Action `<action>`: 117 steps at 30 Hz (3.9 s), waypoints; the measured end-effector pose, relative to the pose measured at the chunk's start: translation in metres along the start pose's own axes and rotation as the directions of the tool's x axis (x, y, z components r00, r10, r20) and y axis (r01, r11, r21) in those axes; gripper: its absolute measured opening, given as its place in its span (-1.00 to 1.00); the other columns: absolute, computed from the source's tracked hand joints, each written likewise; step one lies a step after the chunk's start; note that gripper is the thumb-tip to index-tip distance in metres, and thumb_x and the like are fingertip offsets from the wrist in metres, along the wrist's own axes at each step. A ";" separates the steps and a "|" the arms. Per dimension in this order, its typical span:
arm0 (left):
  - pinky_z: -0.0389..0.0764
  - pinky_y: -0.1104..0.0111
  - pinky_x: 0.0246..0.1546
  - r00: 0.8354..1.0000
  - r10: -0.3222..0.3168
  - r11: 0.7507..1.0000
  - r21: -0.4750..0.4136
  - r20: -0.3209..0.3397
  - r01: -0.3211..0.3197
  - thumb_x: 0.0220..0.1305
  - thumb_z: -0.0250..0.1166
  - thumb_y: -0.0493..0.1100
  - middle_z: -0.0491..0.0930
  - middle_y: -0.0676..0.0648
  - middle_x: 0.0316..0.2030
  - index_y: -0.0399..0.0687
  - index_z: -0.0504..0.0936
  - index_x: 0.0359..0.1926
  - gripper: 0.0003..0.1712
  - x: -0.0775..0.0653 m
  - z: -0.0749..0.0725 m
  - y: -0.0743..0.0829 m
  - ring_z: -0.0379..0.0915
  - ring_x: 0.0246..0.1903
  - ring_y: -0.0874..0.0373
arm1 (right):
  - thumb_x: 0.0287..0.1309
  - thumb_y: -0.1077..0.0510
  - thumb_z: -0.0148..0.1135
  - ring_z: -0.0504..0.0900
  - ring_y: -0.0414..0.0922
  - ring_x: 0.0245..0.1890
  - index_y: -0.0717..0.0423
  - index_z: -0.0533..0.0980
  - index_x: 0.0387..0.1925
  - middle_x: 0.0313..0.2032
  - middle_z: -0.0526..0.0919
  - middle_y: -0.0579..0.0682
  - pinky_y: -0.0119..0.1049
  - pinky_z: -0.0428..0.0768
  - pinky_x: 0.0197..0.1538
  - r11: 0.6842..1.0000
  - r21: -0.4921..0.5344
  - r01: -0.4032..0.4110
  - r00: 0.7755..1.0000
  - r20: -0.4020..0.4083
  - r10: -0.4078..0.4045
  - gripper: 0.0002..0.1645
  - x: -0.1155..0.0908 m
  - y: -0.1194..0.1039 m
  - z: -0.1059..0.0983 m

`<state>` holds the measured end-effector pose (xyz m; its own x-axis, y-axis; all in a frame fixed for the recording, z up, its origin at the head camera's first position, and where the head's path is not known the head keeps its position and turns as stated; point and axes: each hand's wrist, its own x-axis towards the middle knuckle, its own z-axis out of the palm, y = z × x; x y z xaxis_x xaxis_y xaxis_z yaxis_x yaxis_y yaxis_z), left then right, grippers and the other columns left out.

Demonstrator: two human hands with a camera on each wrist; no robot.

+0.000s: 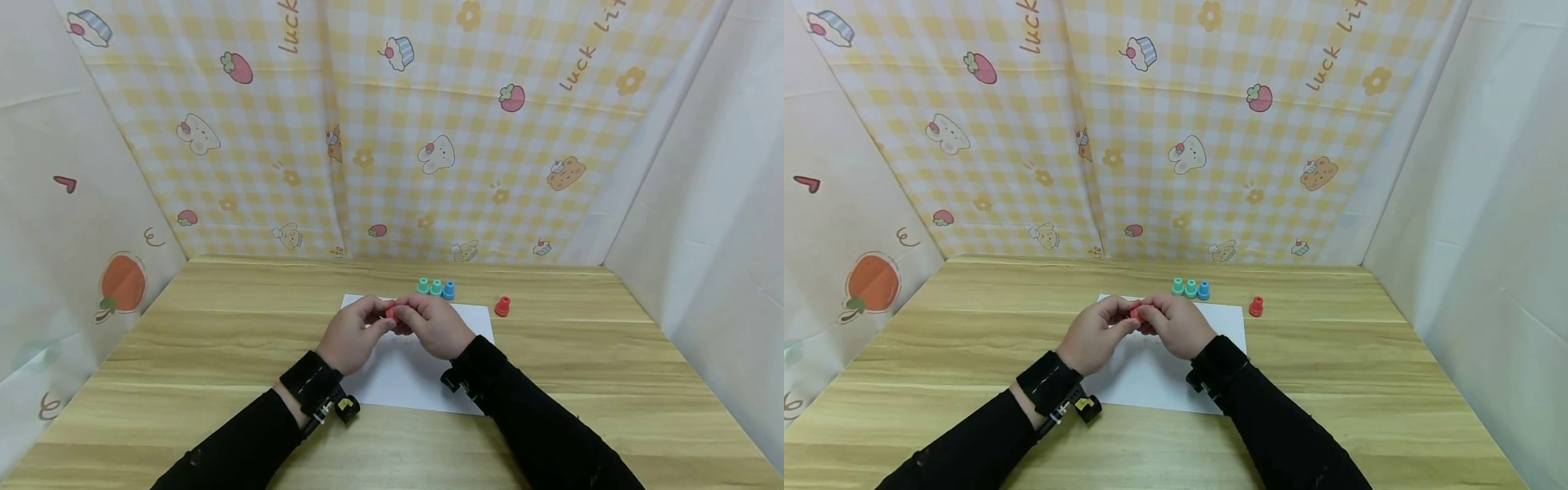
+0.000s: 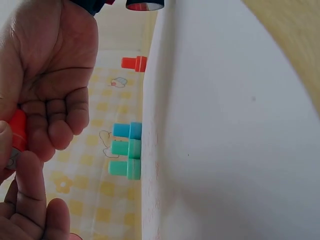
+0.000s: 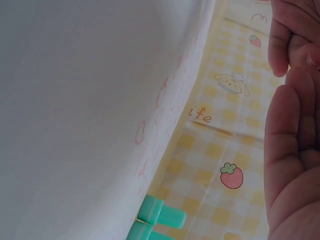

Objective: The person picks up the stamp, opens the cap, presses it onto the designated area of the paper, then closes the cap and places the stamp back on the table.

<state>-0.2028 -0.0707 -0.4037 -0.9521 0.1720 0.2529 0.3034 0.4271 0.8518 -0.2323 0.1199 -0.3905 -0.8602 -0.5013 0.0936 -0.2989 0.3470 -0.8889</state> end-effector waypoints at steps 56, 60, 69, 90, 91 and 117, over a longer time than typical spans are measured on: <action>0.70 0.47 -0.24 0.999 -0.051 0.980 -0.192 -0.015 0.048 0.33 0.45 -0.31 0.77 -0.14 -0.14 -0.20 0.68 -0.16 -0.88 -0.001 0.001 -0.003 0.68 -0.25 0.22 | 0.67 0.12 -0.04 0.73 -0.17 -0.31 0.31 0.62 -0.04 -0.26 0.77 0.14 0.03 0.78 -0.06 0.999 0.053 -0.003 1.000 -0.020 0.004 -0.62 -0.002 -0.005 0.008; 0.69 0.46 -0.22 0.998 -0.068 0.982 -0.175 0.002 0.067 0.36 0.44 -0.26 0.77 -0.12 -0.13 -0.18 0.70 -0.09 -0.85 0.000 -0.001 -0.005 0.67 -0.23 0.18 | 0.68 0.13 -0.06 0.72 -0.17 -0.28 0.29 0.58 0.03 -0.24 0.75 0.11 -0.06 0.77 -0.06 0.998 0.050 -0.029 0.999 -0.023 0.030 -0.65 -0.001 -0.004 0.006; 0.56 0.46 -0.37 0.993 -0.111 0.977 -0.187 -0.025 0.105 0.42 0.41 -0.20 0.69 -0.10 -0.16 -0.16 0.60 0.08 -0.71 0.003 -0.005 -0.006 0.65 -0.27 -0.05 | 0.65 0.07 0.02 0.70 -0.14 -0.30 0.19 0.53 -0.19 -0.26 0.68 0.09 -0.21 0.75 -0.10 0.994 0.036 -0.101 0.983 -0.153 0.105 -0.69 0.002 -0.002 -0.008; 0.50 0.45 -0.45 0.994 -0.090 0.994 -0.065 -0.068 0.085 0.41 0.43 -0.15 0.68 -0.08 -0.14 -0.12 0.64 0.02 -0.75 0.000 -0.004 -0.003 0.51 -0.37 0.16 | 0.46 0.13 0.31 0.66 -0.07 -0.21 0.16 0.63 0.19 -0.16 0.76 0.05 -0.21 0.64 -0.12 0.905 -0.388 -0.173 0.966 -0.248 0.078 -0.64 0.009 -0.001 -0.049; 0.50 0.45 -0.45 0.994 -0.090 0.994 -0.064 -0.069 0.086 0.41 0.43 -0.15 0.67 -0.09 -0.14 -0.13 0.64 0.02 -0.74 0.000 -0.004 -0.002 0.51 -0.37 0.16 | 0.44 0.13 0.33 0.63 -0.08 -0.25 0.17 0.63 0.16 -0.20 0.74 0.04 -0.24 0.62 -0.16 0.895 -0.407 -0.184 0.966 -0.243 0.088 -0.65 0.010 -0.001 -0.050; 0.49 0.44 -0.48 0.991 -0.112 0.991 -0.075 -0.067 0.106 0.39 0.45 -0.13 0.65 -0.04 -0.10 -0.07 0.63 0.03 -0.72 -0.002 -0.005 0.001 0.50 -0.38 0.13 | 0.29 0.23 0.47 0.57 -0.08 -0.31 0.12 0.70 -0.18 -0.32 0.70 -0.02 -0.27 0.60 -0.16 0.752 -0.624 -0.211 0.977 -0.117 0.177 -0.90 0.030 0.019 -0.049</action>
<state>-0.2010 -0.0749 -0.4014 -0.9804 0.0632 0.1867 0.1966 0.3752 0.9058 -0.2840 0.1498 -0.3824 -0.9419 -0.3356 -0.0132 -0.3012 0.8615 -0.4089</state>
